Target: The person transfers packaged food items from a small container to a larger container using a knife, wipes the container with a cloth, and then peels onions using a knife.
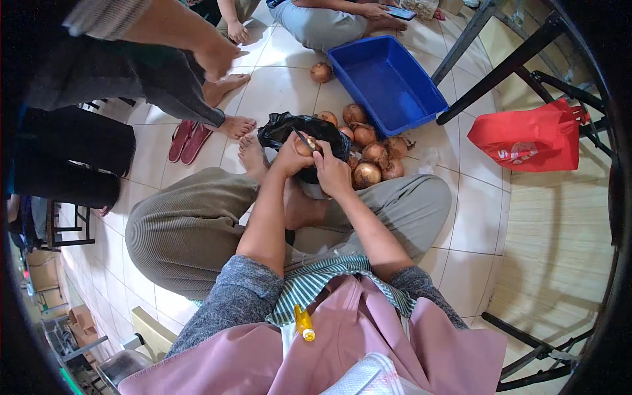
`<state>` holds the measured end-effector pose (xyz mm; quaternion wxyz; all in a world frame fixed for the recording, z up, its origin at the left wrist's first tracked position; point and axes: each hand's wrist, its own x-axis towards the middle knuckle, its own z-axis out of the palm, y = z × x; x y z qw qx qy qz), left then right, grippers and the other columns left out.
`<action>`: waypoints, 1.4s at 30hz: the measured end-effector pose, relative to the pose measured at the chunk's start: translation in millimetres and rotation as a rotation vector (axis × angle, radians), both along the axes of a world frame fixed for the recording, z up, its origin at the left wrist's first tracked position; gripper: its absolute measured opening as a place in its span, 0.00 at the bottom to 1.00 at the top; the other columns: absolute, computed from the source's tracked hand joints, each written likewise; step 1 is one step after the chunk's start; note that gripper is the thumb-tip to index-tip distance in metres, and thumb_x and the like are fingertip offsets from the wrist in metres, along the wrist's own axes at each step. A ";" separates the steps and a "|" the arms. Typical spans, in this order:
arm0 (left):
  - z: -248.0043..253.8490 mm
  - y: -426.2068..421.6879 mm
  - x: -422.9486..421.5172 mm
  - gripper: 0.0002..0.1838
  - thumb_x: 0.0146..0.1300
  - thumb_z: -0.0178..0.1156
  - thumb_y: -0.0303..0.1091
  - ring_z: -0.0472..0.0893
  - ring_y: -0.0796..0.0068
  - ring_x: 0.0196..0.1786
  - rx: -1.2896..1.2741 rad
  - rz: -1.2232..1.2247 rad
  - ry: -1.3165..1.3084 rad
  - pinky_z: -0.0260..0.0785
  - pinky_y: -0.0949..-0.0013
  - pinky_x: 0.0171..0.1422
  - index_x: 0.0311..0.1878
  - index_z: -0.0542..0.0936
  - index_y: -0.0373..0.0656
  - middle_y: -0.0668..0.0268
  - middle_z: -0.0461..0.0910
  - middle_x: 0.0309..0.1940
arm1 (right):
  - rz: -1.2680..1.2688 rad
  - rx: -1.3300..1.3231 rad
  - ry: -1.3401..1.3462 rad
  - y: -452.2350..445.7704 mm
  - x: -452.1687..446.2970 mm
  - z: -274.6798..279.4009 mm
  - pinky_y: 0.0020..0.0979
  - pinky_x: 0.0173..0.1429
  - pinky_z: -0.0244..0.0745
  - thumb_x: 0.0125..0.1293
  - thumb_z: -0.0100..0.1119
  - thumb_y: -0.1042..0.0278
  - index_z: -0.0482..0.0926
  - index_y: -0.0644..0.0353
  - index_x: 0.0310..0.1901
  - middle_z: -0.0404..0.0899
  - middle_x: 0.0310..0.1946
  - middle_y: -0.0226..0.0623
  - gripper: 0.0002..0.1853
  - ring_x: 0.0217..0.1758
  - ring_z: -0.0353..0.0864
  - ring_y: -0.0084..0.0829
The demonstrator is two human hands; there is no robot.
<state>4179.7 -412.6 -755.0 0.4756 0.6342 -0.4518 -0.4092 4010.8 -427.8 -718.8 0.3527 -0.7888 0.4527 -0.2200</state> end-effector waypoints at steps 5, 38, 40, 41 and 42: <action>-34.7 -4.5 1.8 0.42 0.33 0.80 0.45 0.81 0.56 0.51 -0.010 0.020 -0.304 0.72 0.60 0.56 0.53 0.70 0.42 0.55 0.80 0.46 | -0.044 0.045 -0.010 0.7 3.1 -11.5 0.57 0.42 0.73 0.76 0.41 0.52 0.65 0.49 0.60 0.82 0.32 0.56 0.17 0.38 0.82 0.61; 43.5 0.9 -7.5 0.43 0.36 0.77 0.36 0.82 0.71 0.41 0.431 -0.272 0.044 0.79 0.65 0.33 0.60 0.71 0.43 0.63 0.82 0.45 | 0.129 0.329 -0.253 -22.1 -37.1 -43.1 0.30 0.49 0.72 0.77 0.44 0.46 0.67 0.44 0.69 0.78 0.37 0.36 0.24 0.38 0.76 0.28; 36.8 1.8 7.7 0.45 0.33 0.79 0.39 0.82 0.72 0.39 0.474 -0.261 0.137 0.77 0.67 0.32 0.61 0.72 0.44 0.65 0.82 0.44 | 0.223 0.383 -0.343 -17.9 -39.9 -44.9 0.26 0.48 0.71 0.78 0.43 0.45 0.64 0.43 0.73 0.75 0.35 0.31 0.26 0.36 0.71 0.23; 32.2 -0.4 10.0 0.46 0.33 0.79 0.39 0.82 0.73 0.39 0.478 -0.272 0.110 0.76 0.67 0.31 0.61 0.71 0.43 0.65 0.82 0.43 | 0.207 0.381 -0.311 -17.4 -38.2 -45.2 0.27 0.48 0.72 0.77 0.42 0.43 0.61 0.42 0.75 0.76 0.36 0.31 0.29 0.37 0.73 0.25; 32.5 -1.1 10.5 0.47 0.32 0.80 0.40 0.82 0.73 0.38 0.482 -0.286 0.080 0.76 0.68 0.31 0.61 0.71 0.43 0.65 0.82 0.43 | 0.210 0.356 -0.329 -18.5 -37.4 -45.6 0.31 0.55 0.70 0.77 0.42 0.44 0.62 0.39 0.74 0.77 0.44 0.36 0.27 0.46 0.74 0.31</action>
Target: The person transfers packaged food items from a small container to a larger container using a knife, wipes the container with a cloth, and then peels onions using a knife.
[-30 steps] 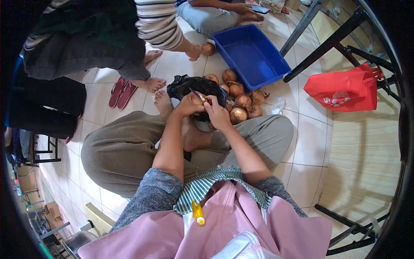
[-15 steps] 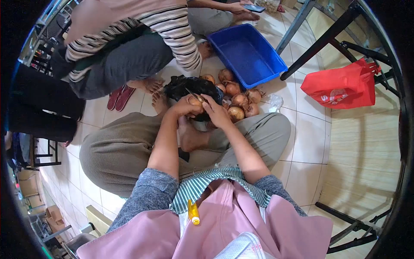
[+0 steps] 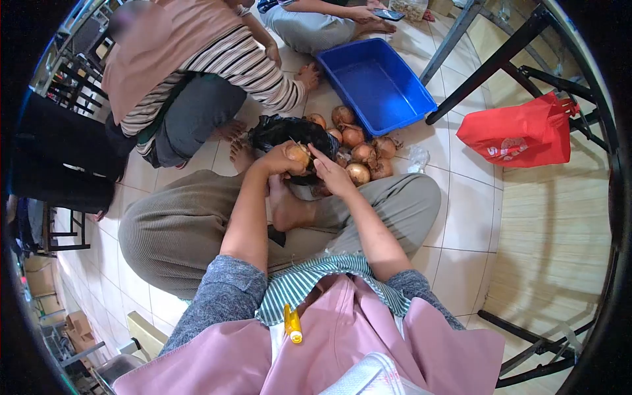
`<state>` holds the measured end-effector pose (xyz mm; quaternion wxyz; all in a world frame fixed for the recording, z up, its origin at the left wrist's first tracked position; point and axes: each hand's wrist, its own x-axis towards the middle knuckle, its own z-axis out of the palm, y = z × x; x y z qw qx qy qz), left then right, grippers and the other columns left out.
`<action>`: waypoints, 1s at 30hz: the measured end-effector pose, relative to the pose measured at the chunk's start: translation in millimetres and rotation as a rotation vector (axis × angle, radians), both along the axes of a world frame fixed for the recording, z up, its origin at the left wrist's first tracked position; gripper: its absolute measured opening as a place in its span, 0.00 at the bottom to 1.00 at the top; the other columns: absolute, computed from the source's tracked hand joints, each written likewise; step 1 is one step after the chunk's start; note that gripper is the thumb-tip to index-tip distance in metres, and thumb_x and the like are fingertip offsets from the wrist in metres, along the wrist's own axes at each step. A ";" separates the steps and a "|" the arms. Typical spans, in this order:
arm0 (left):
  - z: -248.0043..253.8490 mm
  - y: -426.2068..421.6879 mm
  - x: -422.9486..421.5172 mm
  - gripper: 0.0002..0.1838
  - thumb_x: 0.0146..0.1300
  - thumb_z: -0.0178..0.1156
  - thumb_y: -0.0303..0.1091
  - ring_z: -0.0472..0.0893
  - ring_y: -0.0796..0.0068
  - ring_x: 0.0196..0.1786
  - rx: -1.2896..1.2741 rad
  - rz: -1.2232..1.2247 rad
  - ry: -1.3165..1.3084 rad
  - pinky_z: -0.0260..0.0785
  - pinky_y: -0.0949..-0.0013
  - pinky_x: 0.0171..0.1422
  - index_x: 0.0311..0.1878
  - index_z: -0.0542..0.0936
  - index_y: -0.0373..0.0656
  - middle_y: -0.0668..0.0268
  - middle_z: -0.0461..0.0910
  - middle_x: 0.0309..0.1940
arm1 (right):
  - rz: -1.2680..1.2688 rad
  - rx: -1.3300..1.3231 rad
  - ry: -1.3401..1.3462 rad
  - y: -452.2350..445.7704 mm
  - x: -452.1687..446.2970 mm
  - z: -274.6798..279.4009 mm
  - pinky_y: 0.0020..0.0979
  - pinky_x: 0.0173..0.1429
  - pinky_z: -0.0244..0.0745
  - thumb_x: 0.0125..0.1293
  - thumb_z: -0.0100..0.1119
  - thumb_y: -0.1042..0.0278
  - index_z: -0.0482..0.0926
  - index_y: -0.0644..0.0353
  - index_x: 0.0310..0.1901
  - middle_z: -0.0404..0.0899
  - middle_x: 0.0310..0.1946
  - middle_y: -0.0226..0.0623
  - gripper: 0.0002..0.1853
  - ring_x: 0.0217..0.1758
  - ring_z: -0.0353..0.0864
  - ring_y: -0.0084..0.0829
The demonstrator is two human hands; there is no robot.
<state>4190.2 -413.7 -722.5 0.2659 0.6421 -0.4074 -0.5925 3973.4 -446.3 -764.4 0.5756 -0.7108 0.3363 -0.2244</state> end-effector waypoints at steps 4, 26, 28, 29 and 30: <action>8.0 -3.2 -15.7 0.47 0.31 0.79 0.39 0.81 0.74 0.36 -0.047 -0.016 -0.125 0.74 0.70 0.30 0.61 0.71 0.41 0.65 0.81 0.40 | -0.053 -0.084 0.046 -2.0 -1.9 9.1 0.32 0.56 0.71 0.77 0.42 0.46 0.65 0.43 0.70 0.78 0.46 0.38 0.24 0.47 0.75 0.32; -6.3 -11.0 -6.1 0.37 0.42 0.73 0.34 0.80 0.76 0.35 -0.032 -0.046 0.078 0.73 0.73 0.32 0.60 0.72 0.46 0.67 0.81 0.39 | -0.029 -0.097 -0.020 -16.8 7.5 -0.9 0.35 0.66 0.67 0.79 0.40 0.53 0.68 0.49 0.67 0.74 0.57 0.43 0.21 0.60 0.74 0.38; -3.8 -5.7 6.4 0.36 0.43 0.72 0.32 0.80 0.75 0.37 -0.044 -0.041 0.293 0.75 0.71 0.36 0.61 0.72 0.46 0.67 0.81 0.41 | 0.008 -0.120 0.013 -19.0 8.0 8.4 0.37 0.63 0.68 0.79 0.40 0.53 0.69 0.46 0.66 0.74 0.53 0.43 0.20 0.57 0.75 0.40; -7.3 -10.2 15.7 0.35 0.44 0.71 0.29 0.81 0.74 0.39 -0.052 -0.067 0.306 0.77 0.70 0.39 0.60 0.72 0.44 0.66 0.81 0.42 | 0.026 -0.136 0.065 -17.4 6.5 22.4 0.40 0.62 0.69 0.78 0.40 0.54 0.69 0.43 0.66 0.74 0.50 0.44 0.19 0.56 0.76 0.43; 17.4 -8.4 14.9 0.36 0.44 0.71 0.28 0.81 0.73 0.40 -0.007 -0.075 0.271 0.78 0.68 0.42 0.60 0.71 0.42 0.65 0.80 0.43 | 0.044 -0.154 0.117 -16.1 6.4 32.7 0.42 0.60 0.70 0.78 0.40 0.54 0.69 0.40 0.65 0.74 0.47 0.44 0.18 0.54 0.76 0.45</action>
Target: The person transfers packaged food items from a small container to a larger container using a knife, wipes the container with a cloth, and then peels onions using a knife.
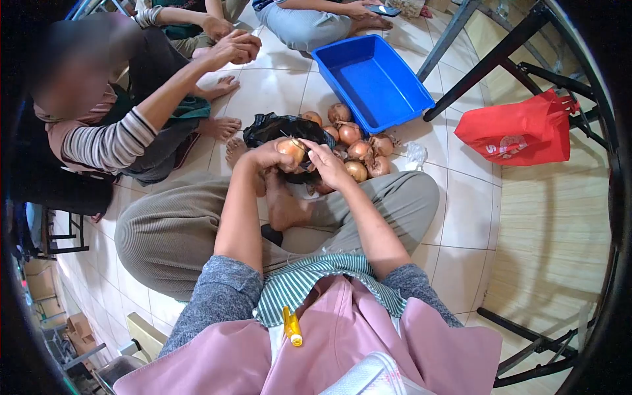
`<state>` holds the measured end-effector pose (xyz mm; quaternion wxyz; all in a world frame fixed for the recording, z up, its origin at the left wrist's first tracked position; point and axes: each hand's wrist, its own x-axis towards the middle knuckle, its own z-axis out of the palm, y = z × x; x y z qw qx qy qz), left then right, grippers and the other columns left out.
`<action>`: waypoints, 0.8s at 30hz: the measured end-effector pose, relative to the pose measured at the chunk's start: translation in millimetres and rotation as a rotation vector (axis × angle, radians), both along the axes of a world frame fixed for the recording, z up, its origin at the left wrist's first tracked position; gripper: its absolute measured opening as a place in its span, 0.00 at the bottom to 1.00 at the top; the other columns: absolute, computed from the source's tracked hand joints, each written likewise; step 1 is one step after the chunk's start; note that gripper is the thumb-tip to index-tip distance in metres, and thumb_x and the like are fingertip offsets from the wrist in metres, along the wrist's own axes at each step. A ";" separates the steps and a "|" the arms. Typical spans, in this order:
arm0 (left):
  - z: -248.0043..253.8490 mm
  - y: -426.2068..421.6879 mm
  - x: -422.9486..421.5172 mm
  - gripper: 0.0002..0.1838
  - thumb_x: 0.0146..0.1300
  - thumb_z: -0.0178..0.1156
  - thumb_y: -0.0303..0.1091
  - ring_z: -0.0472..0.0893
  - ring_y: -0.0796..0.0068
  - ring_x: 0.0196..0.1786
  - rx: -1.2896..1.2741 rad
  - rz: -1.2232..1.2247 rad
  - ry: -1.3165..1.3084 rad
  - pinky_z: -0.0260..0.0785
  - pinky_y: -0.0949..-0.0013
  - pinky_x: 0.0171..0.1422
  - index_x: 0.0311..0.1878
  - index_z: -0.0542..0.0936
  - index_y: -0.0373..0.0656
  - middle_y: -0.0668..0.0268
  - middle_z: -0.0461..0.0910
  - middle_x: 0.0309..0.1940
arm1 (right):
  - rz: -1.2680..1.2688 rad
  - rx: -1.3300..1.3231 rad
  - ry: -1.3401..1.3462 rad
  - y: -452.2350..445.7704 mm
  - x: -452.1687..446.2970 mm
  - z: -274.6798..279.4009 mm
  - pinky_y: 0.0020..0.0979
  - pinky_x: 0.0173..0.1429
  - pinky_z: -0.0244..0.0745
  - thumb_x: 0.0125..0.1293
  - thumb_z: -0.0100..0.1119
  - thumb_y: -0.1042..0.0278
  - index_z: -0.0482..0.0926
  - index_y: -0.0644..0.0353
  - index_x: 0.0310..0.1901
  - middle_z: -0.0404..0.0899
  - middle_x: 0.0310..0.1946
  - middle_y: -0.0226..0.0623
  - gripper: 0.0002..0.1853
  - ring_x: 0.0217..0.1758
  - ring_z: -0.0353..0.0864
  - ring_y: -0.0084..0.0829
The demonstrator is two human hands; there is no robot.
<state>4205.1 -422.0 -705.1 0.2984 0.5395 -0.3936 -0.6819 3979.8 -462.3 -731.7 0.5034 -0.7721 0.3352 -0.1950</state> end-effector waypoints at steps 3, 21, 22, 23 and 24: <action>-4.7 -1.5 -4.0 0.39 0.40 0.74 0.33 0.81 0.74 0.40 -0.049 0.073 -0.178 0.77 0.69 0.40 0.60 0.71 0.40 0.63 0.80 0.41 | -0.084 -0.078 -0.014 -2.7 13.3 -1.7 0.43 0.60 0.70 0.77 0.41 0.56 0.72 0.42 0.62 0.73 0.45 0.45 0.16 0.52 0.77 0.46; 12.8 -32.5 45.3 0.40 0.44 0.71 0.18 0.79 0.71 0.56 -0.356 -0.416 -0.121 0.70 0.68 0.63 0.64 0.66 0.41 0.64 0.78 0.52 | -0.039 1.330 -0.675 -30.0 25.5 -2.8 0.18 0.18 0.53 0.79 0.41 0.57 0.72 0.53 0.56 0.80 0.42 0.30 0.14 0.16 0.59 0.14; 13.1 -33.6 45.1 0.40 0.44 0.72 0.20 0.78 0.70 0.57 -0.450 -0.430 -0.182 0.69 0.67 0.63 0.63 0.67 0.41 0.64 0.78 0.52 | -0.076 1.324 -0.684 -29.4 27.1 -3.7 0.18 0.18 0.53 0.79 0.41 0.57 0.72 0.53 0.56 0.80 0.41 0.29 0.14 0.16 0.59 0.14; 13.1 -34.7 44.4 0.40 0.44 0.73 0.22 0.78 0.69 0.57 -0.547 -0.439 -0.241 0.68 0.67 0.64 0.63 0.68 0.42 0.63 0.78 0.52 | -0.111 1.317 -0.688 -28.9 28.2 -4.6 0.18 0.18 0.53 0.79 0.41 0.57 0.73 0.53 0.55 0.80 0.41 0.29 0.14 0.15 0.59 0.14; 11.7 -35.2 44.5 0.39 0.43 0.74 0.23 0.77 0.68 0.58 -0.644 -0.445 -0.298 0.68 0.66 0.64 0.62 0.68 0.42 0.63 0.77 0.52 | -0.145 1.310 -0.689 -28.4 29.0 -5.1 0.18 0.18 0.54 0.79 0.42 0.57 0.73 0.54 0.54 0.80 0.41 0.29 0.14 0.15 0.59 0.15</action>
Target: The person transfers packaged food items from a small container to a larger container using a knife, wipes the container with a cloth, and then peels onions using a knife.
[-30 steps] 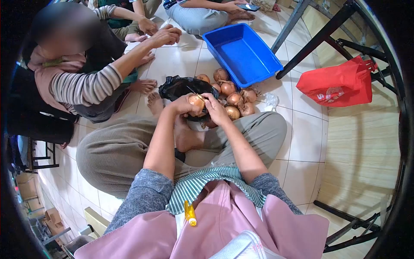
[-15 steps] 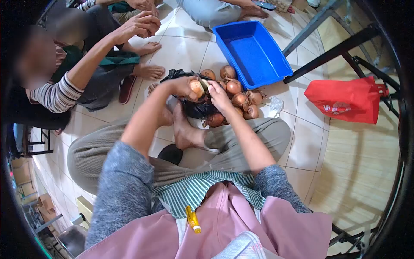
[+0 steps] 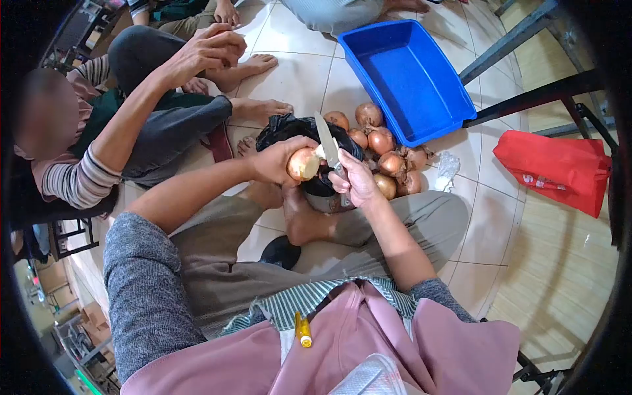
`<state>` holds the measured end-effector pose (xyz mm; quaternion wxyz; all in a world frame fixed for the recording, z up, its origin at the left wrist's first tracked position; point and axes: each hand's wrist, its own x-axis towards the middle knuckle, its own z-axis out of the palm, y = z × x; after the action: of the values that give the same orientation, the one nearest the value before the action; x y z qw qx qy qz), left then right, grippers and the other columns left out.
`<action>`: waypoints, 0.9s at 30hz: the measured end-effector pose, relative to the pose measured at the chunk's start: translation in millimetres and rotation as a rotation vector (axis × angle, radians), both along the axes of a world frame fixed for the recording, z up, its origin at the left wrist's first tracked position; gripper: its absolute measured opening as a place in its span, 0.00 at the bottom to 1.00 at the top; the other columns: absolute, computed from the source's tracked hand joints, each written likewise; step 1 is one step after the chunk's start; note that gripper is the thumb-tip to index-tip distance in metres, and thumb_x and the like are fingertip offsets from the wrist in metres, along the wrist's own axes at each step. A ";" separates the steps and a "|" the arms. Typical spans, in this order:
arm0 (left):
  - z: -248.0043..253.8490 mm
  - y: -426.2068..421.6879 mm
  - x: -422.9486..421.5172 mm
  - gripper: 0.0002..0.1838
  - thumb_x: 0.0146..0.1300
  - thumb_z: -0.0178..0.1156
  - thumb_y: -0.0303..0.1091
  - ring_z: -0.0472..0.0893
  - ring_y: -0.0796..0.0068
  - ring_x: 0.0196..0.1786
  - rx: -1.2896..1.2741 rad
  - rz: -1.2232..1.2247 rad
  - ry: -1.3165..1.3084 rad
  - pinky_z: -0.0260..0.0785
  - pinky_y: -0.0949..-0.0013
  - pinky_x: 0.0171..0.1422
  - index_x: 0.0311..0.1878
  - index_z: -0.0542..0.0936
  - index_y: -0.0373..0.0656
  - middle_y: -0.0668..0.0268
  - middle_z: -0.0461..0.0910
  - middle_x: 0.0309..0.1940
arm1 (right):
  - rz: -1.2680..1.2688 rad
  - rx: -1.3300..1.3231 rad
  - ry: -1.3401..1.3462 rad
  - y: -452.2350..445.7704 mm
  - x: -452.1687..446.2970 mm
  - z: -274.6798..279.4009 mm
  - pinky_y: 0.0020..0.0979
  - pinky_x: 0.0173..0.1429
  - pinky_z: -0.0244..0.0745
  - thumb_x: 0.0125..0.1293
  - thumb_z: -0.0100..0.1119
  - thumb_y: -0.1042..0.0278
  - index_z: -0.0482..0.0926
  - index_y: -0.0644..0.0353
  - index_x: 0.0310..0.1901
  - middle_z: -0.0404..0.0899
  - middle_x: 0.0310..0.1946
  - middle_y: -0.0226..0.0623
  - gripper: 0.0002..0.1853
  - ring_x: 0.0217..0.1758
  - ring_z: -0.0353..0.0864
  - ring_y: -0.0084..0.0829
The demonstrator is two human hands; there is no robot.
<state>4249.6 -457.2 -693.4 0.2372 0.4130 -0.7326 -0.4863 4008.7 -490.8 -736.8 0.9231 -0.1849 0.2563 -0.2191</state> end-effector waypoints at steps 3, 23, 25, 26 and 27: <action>-3.4 0.5 5.3 0.40 0.42 0.76 0.27 0.76 0.64 0.58 -0.040 -0.037 -0.092 0.66 0.64 0.65 0.62 0.69 0.42 0.60 0.75 0.54 | -0.059 0.016 0.054 -1.6 1.0 -5.5 0.19 0.18 0.54 0.79 0.43 0.57 0.75 0.52 0.51 0.77 0.34 0.26 0.12 0.15 0.61 0.15; -8.3 28.9 -4.6 0.45 0.40 0.77 0.24 0.70 0.48 0.62 -0.387 0.125 -0.158 0.67 0.54 0.65 0.63 0.63 0.48 0.51 0.63 0.59 | 0.120 -0.712 0.817 -7.2 -7.3 -53.5 0.31 0.36 0.68 0.77 0.42 0.49 0.81 0.61 0.44 0.84 0.32 0.38 0.23 0.29 0.76 0.31; -11.6 26.5 -5.4 0.47 0.40 0.77 0.22 0.70 0.49 0.62 -0.426 0.149 -0.118 0.68 0.54 0.64 0.64 0.61 0.48 0.50 0.64 0.58 | 0.274 -0.820 0.999 -1.7 -3.3 -5.8 0.42 0.52 0.73 0.76 0.40 0.46 0.82 0.63 0.45 0.85 0.36 0.49 0.27 0.42 0.83 0.50; -12.5 25.6 -5.4 0.46 0.40 0.77 0.22 0.71 0.47 0.61 -0.441 0.147 -0.117 0.69 0.55 0.64 0.64 0.61 0.47 0.50 0.64 0.58 | 0.164 -0.876 1.028 3.9 -1.0 -6.4 0.43 0.53 0.73 0.76 0.40 0.46 0.81 0.62 0.48 0.85 0.37 0.49 0.27 0.43 0.83 0.50; -11.8 23.9 -6.3 0.46 0.41 0.76 0.22 0.71 0.46 0.61 -0.458 0.146 -0.115 0.69 0.55 0.63 0.64 0.61 0.45 0.49 0.63 0.59 | 0.051 -0.931 1.055 8.2 1.5 -4.1 0.43 0.54 0.74 0.76 0.40 0.46 0.80 0.62 0.51 0.85 0.38 0.48 0.27 0.43 0.83 0.51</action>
<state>4243.3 -433.4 -705.2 0.3170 0.4272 -0.8043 -0.2647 4010.2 -482.6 -740.8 0.5055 -0.6484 0.5448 -0.1653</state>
